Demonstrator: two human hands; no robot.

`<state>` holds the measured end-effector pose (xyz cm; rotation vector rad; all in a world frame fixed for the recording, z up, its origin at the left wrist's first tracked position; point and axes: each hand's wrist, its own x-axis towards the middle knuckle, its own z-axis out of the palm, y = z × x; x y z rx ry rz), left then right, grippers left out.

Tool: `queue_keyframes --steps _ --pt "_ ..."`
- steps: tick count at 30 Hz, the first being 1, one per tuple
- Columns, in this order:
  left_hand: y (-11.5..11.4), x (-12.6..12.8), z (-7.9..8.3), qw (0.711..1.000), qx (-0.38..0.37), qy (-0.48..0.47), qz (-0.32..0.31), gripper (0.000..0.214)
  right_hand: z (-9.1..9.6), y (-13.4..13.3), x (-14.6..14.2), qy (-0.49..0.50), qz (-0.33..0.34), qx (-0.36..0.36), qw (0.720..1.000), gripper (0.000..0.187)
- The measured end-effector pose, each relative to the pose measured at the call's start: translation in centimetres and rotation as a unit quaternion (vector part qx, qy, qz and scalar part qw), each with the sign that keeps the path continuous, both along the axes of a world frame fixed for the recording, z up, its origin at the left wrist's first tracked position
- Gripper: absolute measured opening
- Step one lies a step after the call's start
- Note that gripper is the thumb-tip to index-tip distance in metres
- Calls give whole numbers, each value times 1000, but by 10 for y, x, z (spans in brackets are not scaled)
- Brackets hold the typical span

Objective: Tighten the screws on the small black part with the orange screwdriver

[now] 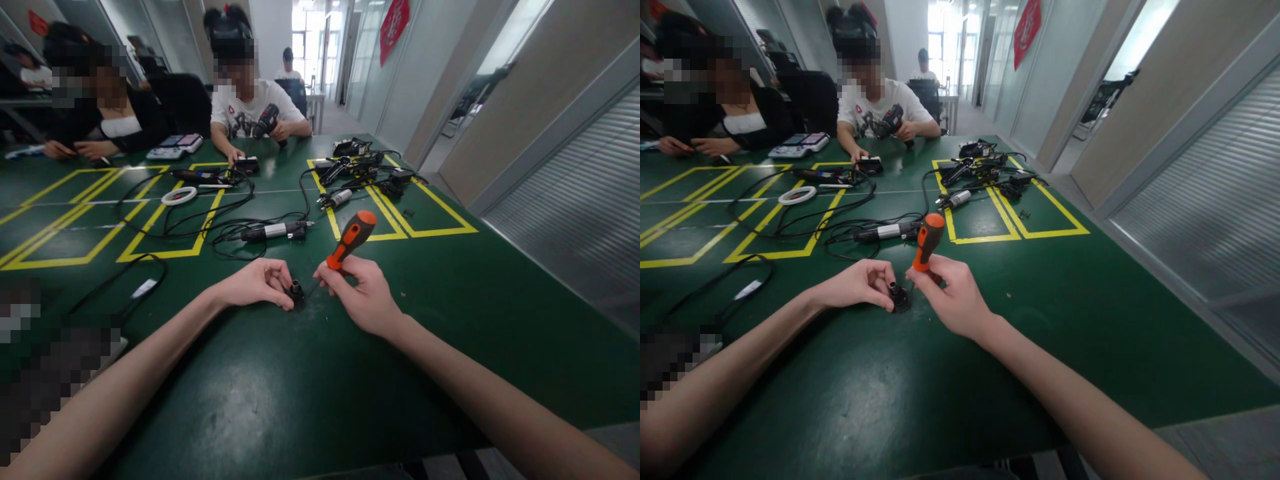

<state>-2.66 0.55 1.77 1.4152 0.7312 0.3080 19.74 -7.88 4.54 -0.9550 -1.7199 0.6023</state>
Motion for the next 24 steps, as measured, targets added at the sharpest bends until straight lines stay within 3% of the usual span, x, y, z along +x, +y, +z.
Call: queue_keyframes --steps 9,14,18,21,24 --pt "2 -1 2 1000 2 7 -16 44 0 9 -3 -53 36 0 998 27" --pt "2 -1 2 1000 1 -2 -19 40 3 12 -4 -68 24 13 997 24" --pt "1 -1 2 1000 -8 -12 -22 37 10 12 -3 -37 23 -8 999 24" --pt "0 -1 4 999 -3 -15 -31 37 10 10 -2 16 27 -56 998 12" --pt "-1 0 6 999 11 -9 -45 39 5 8 -3 101 21 -115 988 21"
